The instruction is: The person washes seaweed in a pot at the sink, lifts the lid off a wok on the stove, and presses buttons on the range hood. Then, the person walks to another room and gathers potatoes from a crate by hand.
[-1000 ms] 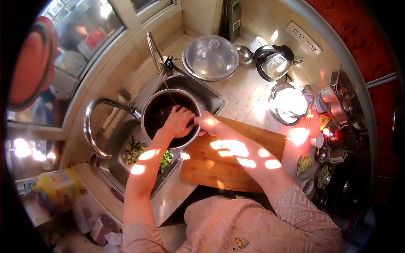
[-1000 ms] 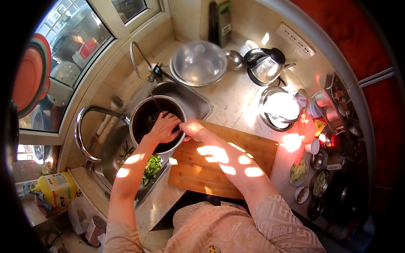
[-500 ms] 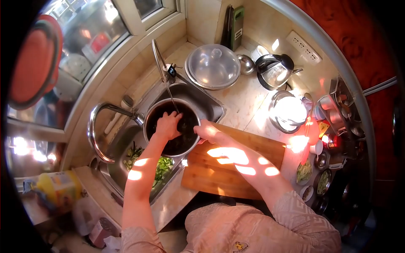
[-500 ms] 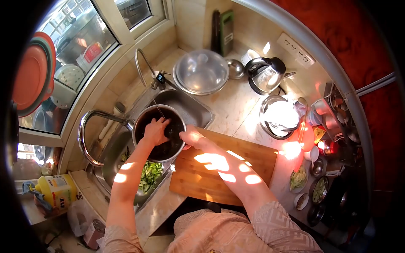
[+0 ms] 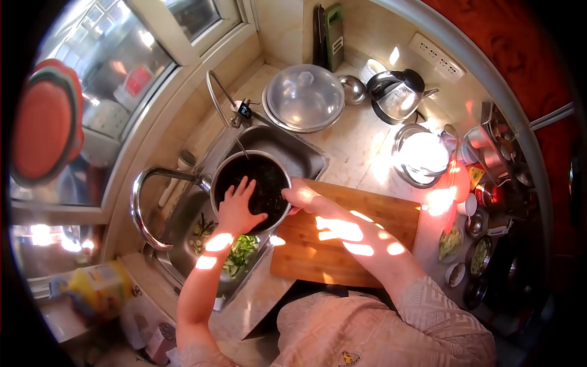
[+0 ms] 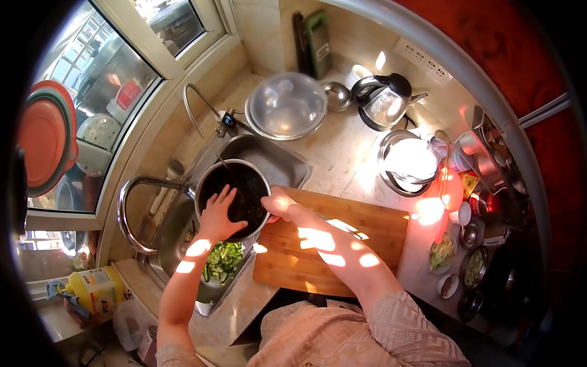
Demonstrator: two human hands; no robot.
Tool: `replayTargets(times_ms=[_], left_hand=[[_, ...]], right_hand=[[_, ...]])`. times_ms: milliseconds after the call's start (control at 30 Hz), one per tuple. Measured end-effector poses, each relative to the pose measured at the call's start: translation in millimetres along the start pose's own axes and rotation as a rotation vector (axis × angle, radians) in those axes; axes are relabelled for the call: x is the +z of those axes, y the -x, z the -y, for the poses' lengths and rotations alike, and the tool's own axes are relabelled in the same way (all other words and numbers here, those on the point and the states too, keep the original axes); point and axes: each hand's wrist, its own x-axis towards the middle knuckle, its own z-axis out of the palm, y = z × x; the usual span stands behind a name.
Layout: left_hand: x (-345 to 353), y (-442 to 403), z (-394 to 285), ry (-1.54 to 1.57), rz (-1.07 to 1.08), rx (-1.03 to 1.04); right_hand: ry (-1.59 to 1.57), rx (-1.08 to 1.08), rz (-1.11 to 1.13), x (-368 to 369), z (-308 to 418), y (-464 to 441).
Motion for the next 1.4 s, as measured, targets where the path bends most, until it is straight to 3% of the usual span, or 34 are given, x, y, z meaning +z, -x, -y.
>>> replayTargets(times_ms=[33,100,200,300,400,500,533,667,733,767,867,933,967,1033,1100,1167,1233,1300,1400], left_hand=[[-1.9,2.3,-12.6,-0.171,0.115,0.006],[24.7,-9.9,-8.8,-0.373,0.028,0.107],[45.5,-46.8,4.3,-0.229,0.033,0.064],[50.1,-64.2,12.4,-0.001,-0.126,0.014],[47.8,-70.3,12.9,0.439,-0.357,-0.298],[53.5,-78.3,34.9,0.850,-0.459,-0.337],[54.5,-72.6,36.6,0.969,-0.447,-0.464],[31.3,-46.3,26.8,0.944,-0.341,-0.659],[36.1,-34.8,38.5,0.888,-0.194,-0.261],[11.1,-21.9,23.8,0.726,-0.136,-0.193],[21.2,-24.0,35.5,0.622,-0.131,-0.151],[35.8,-40.6,39.8,0.506,-0.365,-0.118],[33.4,-47.5,33.2,0.508,-0.372,-0.120],[27.8,-66.1,9.4,0.506,-0.311,-0.405],[33.8,-77.4,-7.0,0.420,-0.211,-0.474],[54.2,-87.8,1.7,0.635,-0.207,-0.281],[59.3,-83.8,4.2,0.619,-0.223,-0.156],[53.7,-64.1,0.4,0.562,-0.311,-0.118],[31.9,-28.9,-4.1,0.172,-0.320,0.170]], right_hand=[[0.000,0.001,-0.001,0.5,-1.4,-0.1],[0.016,0.010,-0.030,1.6,-3.7,-3.1],[0.071,-0.019,-0.030,4.2,-2.9,0.1],[-0.026,0.040,-0.046,4.4,7.0,8.2],[-0.023,0.049,-0.050,1.5,11.2,14.3],[0.018,0.051,-0.050,-4.5,20.5,25.1],[0.047,0.050,-0.065,-5.5,23.6,28.6],[0.009,0.089,-0.101,-8.9,19.8,25.0],[-0.004,0.095,-0.072,-10.0,16.6,22.2],[-0.003,0.090,-0.072,-10.2,20.4,26.2],[0.041,0.114,-0.032,-10.5,28.3,32.8],[0.009,0.099,-0.044,-9.2,21.2,24.9],[-0.028,0.090,-0.061,-8.0,18.3,23.9],[-0.028,0.048,-0.072,-4.0,20.2,25.2],[0.008,0.056,-0.088,1.0,12.2,13.9],[-0.044,-0.035,-0.127,6.9,-0.4,5.0],[-0.058,-0.029,-0.161,5.6,-3.0,2.4],[-0.055,-0.023,-0.153,4.9,-2.1,5.5],[-0.063,-0.022,-0.112,5.0,8.5,12.7]])
